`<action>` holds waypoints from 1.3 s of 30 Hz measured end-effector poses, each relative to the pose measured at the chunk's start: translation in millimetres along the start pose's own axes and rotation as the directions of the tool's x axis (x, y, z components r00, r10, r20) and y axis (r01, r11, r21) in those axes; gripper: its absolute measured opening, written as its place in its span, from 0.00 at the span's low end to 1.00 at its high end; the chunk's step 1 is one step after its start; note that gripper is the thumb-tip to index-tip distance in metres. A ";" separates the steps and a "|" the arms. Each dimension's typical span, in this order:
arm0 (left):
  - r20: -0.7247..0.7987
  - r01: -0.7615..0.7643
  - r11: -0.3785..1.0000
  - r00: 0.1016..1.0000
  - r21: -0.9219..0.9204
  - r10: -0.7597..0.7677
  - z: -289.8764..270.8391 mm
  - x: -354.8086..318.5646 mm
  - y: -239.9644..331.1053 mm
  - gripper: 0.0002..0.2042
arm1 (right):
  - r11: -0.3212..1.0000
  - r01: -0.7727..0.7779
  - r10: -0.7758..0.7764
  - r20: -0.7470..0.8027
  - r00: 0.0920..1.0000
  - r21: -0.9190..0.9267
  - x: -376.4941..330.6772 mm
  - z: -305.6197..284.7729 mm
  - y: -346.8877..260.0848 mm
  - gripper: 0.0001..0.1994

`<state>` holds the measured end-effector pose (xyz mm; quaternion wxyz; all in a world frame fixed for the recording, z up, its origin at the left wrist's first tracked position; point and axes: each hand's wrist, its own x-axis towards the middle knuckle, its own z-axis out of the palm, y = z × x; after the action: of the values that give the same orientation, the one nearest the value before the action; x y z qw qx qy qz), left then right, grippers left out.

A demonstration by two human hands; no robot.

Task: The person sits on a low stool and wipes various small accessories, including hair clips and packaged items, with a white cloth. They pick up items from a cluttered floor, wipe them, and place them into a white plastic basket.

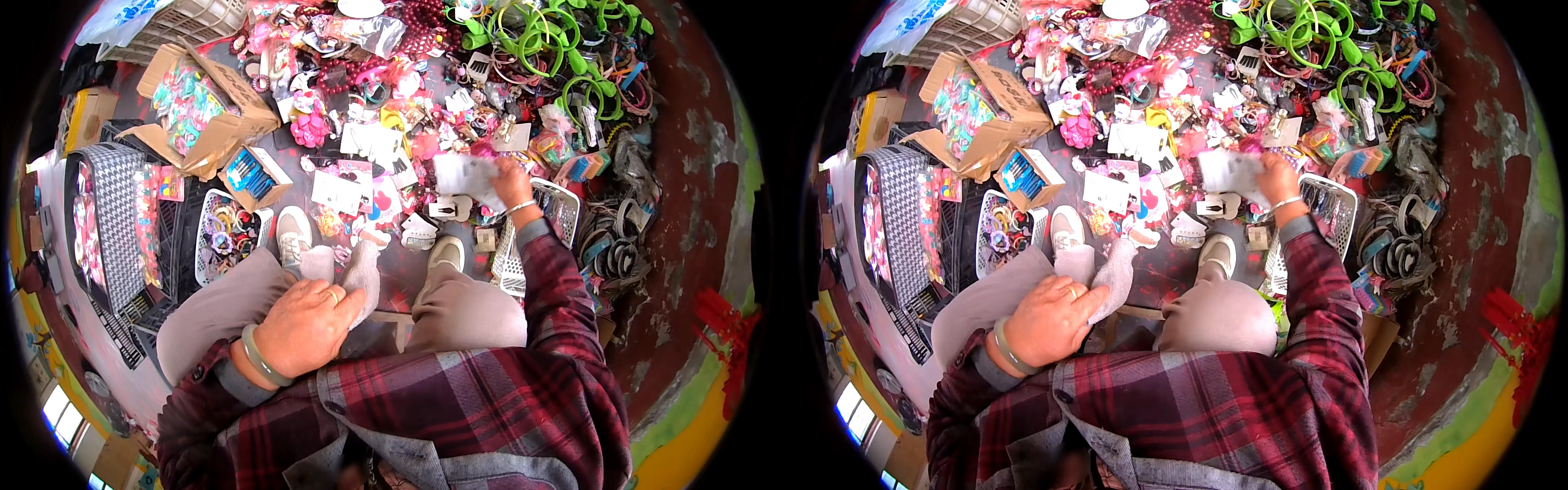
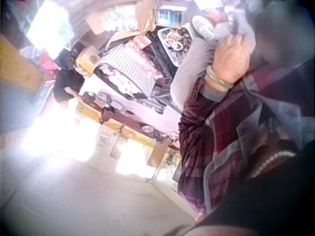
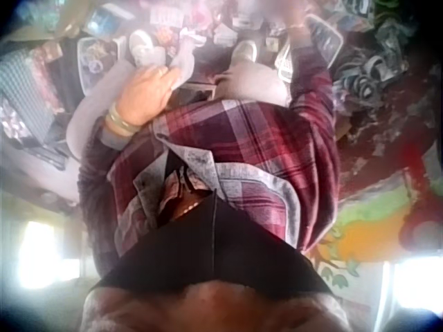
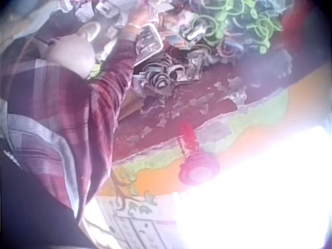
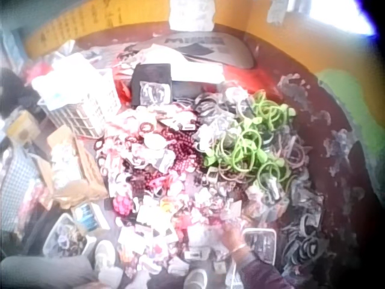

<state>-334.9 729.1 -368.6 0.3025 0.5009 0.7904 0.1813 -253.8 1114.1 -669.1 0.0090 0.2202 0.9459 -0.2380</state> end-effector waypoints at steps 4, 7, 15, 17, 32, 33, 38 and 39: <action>0.040 0.006 1.000 0.999 -0.018 -0.005 0.1 -0.5 -1.4 0.18 | 0.983 -0.165 0.166 0.002 0.986 -0.074 47.3 -46.0 -1.7 0.18; 0.046 -0.002 1.000 0.999 -0.015 0.003 1.0 -0.4 -2.5 0.21 | 0.928 -0.274 0.306 0.100 0.947 -0.251 78.5 -52.5 4.1 0.25; 0.053 0.016 1.000 0.998 0.018 -0.016 6.0 -1.9 -5.7 0.22 | 0.882 0.351 -0.282 0.244 0.928 -0.314 85.5 -0.2 -170.4 0.31; 0.054 0.011 1.000 0.998 0.012 -0.012 4.2 0.5 -7.4 0.22 | 0.801 0.553 -0.427 0.428 0.797 -0.231 73.7 33.6 -207.5 0.31; 0.014 -0.007 0.999 1.000 0.034 0.007 4.0 -9.6 -9.6 0.20 | 0.745 0.401 -0.190 0.408 0.893 -0.532 53.5 53.7 -105.1 0.24; 0.010 -0.005 0.999 1.000 0.034 0.005 4.5 -10.7 -9.2 0.20 | 0.765 0.381 -0.165 0.413 0.896 -0.519 53.9 44.0 -104.4 0.23; -0.014 -0.012 0.999 1.000 0.037 0.013 4.0 -14.6 -9.5 0.19 | 0.796 0.278 -0.029 0.426 0.904 -0.538 57.3 27.2 -105.2 0.22; -0.022 -0.015 0.999 1.000 0.038 0.016 5.1 -15.5 -10.6 0.19 | 0.800 0.268 0.020 0.470 0.882 -0.537 58.0 25.4 -118.6 0.23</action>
<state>-333.8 710.5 -374.0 0.2826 0.5108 0.7930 0.1742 -358.3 1032.9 -645.8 0.2807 0.0803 0.9562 0.0215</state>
